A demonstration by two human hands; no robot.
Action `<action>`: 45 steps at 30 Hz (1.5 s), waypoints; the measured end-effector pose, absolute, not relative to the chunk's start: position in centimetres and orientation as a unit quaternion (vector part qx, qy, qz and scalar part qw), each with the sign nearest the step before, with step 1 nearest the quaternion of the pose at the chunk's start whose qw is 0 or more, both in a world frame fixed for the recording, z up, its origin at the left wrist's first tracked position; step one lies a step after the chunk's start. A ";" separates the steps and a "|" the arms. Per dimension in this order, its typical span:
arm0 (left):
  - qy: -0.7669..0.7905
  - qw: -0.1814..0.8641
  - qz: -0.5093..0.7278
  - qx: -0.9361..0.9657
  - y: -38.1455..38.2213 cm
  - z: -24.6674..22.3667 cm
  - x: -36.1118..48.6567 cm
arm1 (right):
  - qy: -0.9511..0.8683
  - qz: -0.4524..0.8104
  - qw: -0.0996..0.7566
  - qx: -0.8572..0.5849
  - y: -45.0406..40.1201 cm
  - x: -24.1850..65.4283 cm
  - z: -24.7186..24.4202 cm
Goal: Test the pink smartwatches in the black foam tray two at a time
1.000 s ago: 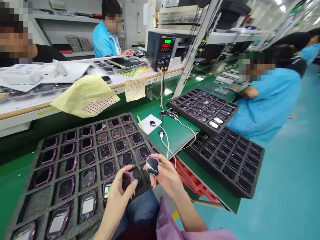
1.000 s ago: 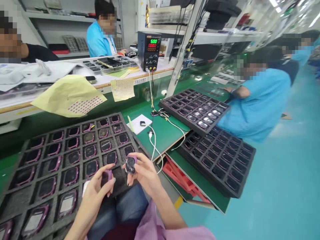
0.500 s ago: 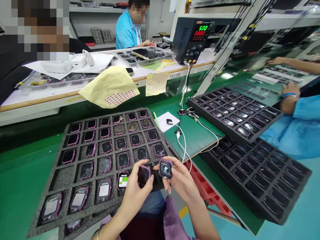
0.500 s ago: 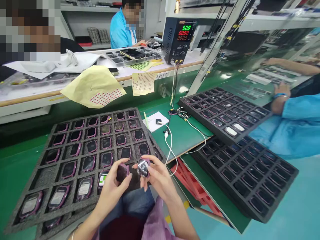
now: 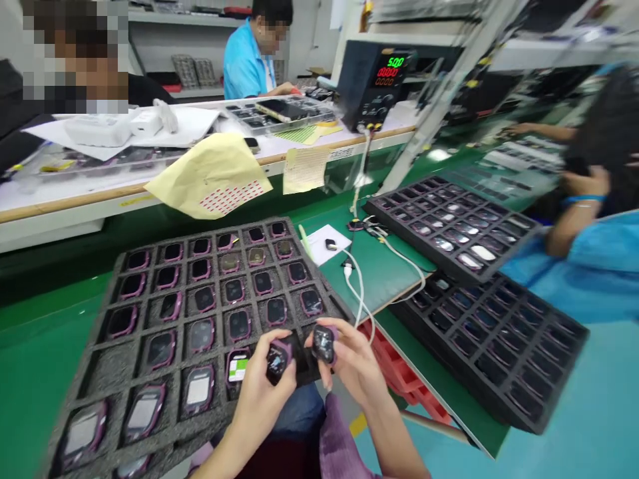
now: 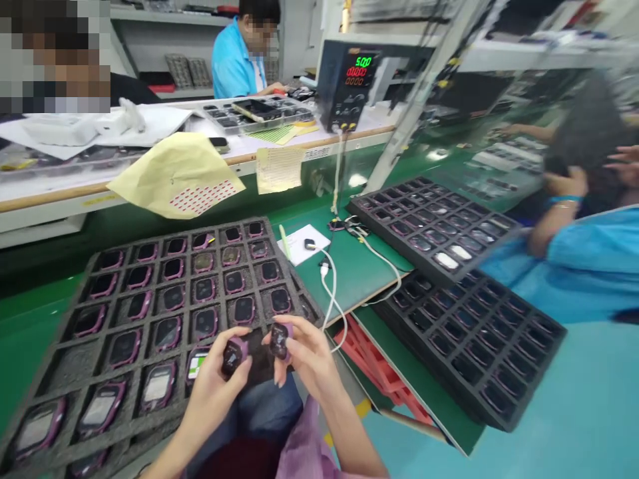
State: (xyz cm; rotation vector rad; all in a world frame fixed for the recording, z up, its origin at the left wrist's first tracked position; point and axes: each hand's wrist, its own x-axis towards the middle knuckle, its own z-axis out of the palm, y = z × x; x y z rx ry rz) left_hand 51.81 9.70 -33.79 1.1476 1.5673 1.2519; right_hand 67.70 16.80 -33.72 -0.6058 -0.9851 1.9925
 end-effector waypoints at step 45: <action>0.602 0.425 0.516 0.437 10.1 -33.4 52.1 | -0.386 0.807 0.402 -0.194 17.1 68.0 -32.9</action>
